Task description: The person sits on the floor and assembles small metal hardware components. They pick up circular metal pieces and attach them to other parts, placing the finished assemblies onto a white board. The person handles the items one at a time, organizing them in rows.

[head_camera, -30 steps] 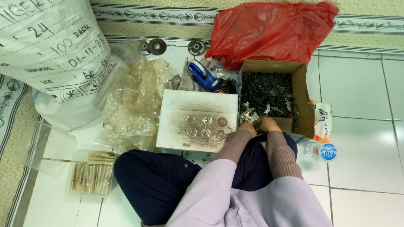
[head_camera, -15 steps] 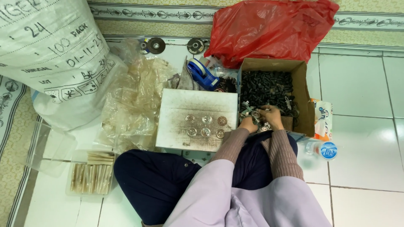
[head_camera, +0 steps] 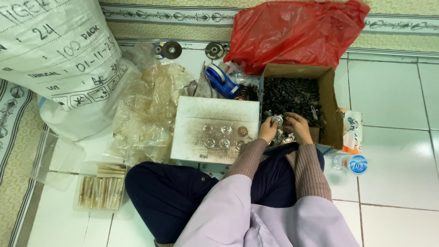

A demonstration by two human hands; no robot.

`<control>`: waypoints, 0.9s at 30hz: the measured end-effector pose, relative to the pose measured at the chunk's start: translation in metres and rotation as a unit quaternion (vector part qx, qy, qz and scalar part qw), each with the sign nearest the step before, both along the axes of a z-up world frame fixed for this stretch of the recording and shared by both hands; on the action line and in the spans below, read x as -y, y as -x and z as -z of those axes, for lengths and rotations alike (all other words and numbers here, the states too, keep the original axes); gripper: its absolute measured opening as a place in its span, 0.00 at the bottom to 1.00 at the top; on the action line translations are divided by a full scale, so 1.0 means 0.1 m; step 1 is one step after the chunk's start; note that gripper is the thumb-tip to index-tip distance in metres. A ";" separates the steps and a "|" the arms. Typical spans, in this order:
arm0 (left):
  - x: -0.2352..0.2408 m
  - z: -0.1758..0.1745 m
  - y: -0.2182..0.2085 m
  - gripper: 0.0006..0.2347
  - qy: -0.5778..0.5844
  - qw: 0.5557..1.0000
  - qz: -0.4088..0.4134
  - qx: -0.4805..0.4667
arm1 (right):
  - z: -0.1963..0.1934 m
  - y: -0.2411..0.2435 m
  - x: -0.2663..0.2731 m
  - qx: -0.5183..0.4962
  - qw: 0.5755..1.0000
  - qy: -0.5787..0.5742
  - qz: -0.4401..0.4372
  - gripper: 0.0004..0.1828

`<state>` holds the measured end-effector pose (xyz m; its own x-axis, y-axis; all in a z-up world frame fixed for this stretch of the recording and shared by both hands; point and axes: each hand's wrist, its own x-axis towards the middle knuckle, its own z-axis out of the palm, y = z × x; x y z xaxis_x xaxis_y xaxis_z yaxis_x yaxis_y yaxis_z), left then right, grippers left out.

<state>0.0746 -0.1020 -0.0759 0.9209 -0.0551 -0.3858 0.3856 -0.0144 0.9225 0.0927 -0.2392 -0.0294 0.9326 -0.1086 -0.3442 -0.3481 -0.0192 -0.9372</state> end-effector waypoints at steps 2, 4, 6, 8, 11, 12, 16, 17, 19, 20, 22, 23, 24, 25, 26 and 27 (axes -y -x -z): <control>-0.09 -0.47 0.10 0.21 0.004 1.000 -0.004 0.003 | -0.16 0.07 -0.09 0.015 0.998 0.059 -0.012 0.15; -0.11 -0.58 0.13 0.24 0.008 1.000 -0.007 0.007 | -0.23 0.09 -0.13 0.030 0.992 0.118 -0.022 0.13; -0.06 -0.32 0.10 0.26 0.013 1.000 -0.008 0.001 | -0.21 0.08 -0.11 0.003 0.988 0.139 -0.063 0.21; -0.07 -0.40 0.10 0.27 0.010 1.000 -0.004 0.003 | -0.14 0.07 -0.09 0.003 0.991 0.114 -0.067 0.20; -0.07 -0.42 0.12 0.29 0.004 1.000 0.003 0.006 | -0.04 0.04 -0.02 0.008 0.994 0.084 -0.073 0.17; -0.07 -0.41 0.12 0.30 0.000 1.000 0.007 0.007 | 0.00 0.02 0.00 0.013 0.994 0.079 -0.075 0.16; 0.00 -0.37 0.18 0.33 -0.008 1.000 -0.003 0.027 | -0.11 0.09 -0.02 0.029 0.994 0.087 -0.051 0.16; 0.03 -0.26 0.16 0.24 -0.024 0.997 0.006 0.070 | -0.22 0.11 -0.05 0.034 0.998 0.042 -0.024 0.14; 0.05 -0.18 0.15 0.16 -0.040 0.993 0.013 0.113 | -0.30 0.13 -0.05 0.039 0.999 -0.004 0.000 0.12; 0.05 -0.20 0.17 0.14 -0.050 0.988 -0.001 0.144 | -0.26 0.12 -0.02 0.060 0.998 -0.022 -0.011 0.12; 0.02 -0.22 0.21 0.11 -0.061 0.983 -0.018 0.175 | -0.27 0.16 -0.02 0.080 0.996 -0.040 -0.024 0.12; -0.01 -0.22 0.23 0.10 -0.025 0.985 -0.036 0.165 | -0.31 0.20 -0.06 0.088 0.995 -0.030 -0.039 0.12; -0.03 -0.22 0.25 0.09 0.012 0.986 -0.055 0.156 | -0.36 0.25 -0.10 0.096 0.994 -0.020 -0.054 0.12; -0.10 -0.25 0.28 0.09 0.010 0.986 -0.057 0.158 | -0.38 0.26 -0.11 0.098 0.993 -0.022 -0.056 0.12; -0.17 -0.28 0.30 0.09 0.012 0.985 -0.062 0.158 | -0.40 0.27 -0.12 0.097 0.992 -0.015 -0.080 0.15; -0.23 -0.30 0.35 0.08 0.013 0.985 -0.067 0.157 | -0.41 0.29 -0.12 0.095 0.990 -0.007 -0.104 0.17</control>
